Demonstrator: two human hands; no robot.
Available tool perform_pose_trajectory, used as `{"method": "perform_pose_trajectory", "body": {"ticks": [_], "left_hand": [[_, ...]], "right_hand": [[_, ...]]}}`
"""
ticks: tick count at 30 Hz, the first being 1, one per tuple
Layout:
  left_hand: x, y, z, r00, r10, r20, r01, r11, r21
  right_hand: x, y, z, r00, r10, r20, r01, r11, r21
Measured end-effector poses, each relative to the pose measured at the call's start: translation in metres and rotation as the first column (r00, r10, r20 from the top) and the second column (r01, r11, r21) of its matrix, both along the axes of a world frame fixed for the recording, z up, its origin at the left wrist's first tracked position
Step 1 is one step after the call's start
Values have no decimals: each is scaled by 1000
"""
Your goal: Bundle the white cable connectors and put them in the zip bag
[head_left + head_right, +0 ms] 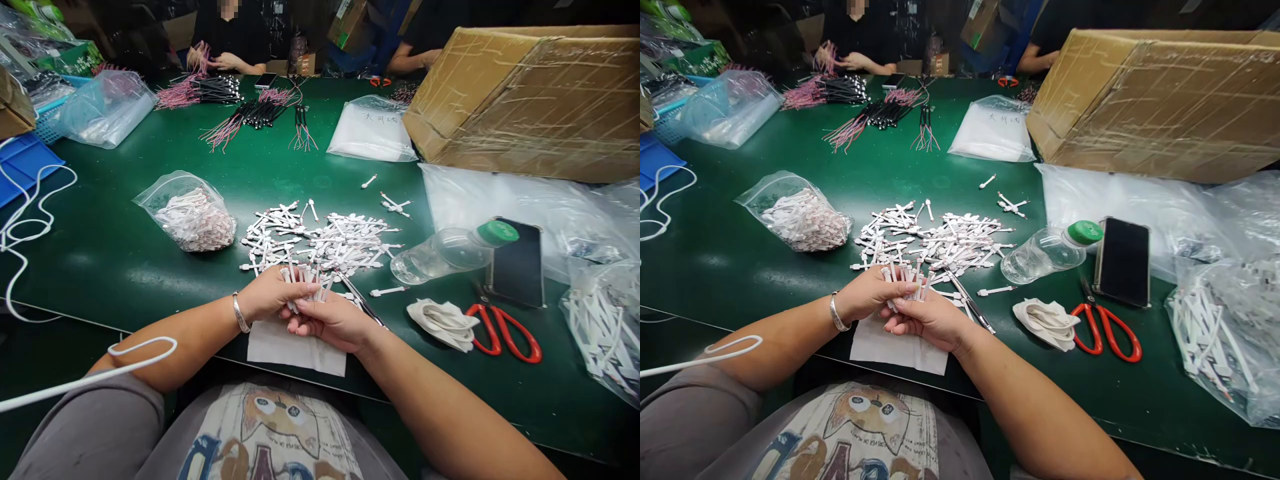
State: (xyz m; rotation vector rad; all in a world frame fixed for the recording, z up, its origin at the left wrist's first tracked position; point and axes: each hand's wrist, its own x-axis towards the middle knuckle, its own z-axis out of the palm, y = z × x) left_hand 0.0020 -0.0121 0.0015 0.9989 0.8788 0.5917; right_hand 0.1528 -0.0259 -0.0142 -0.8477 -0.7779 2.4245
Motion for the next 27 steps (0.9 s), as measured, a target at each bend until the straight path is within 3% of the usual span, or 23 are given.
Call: {"method": "perform_pose_trajectory", "body": {"ticks": [4,9,19,27], "left_hand": [[1,4,-1,998,13,63,-9,998,-65],[2,7,-1,974,160,158,-130,975,-182],[1,0,4,972,61,226,-6,972,-236],[4,-1,1,946,121,300,-62,978,-197]], "right_hand": [[0,0,1,1000,-15,23,16,1000,-27],[0,0,0,999,-10,46,13,998,-63],[-4,-4,3,989,140,53,-135,987,-86],[-3,-3,0,988,145,46,-140,985,-99]]}}
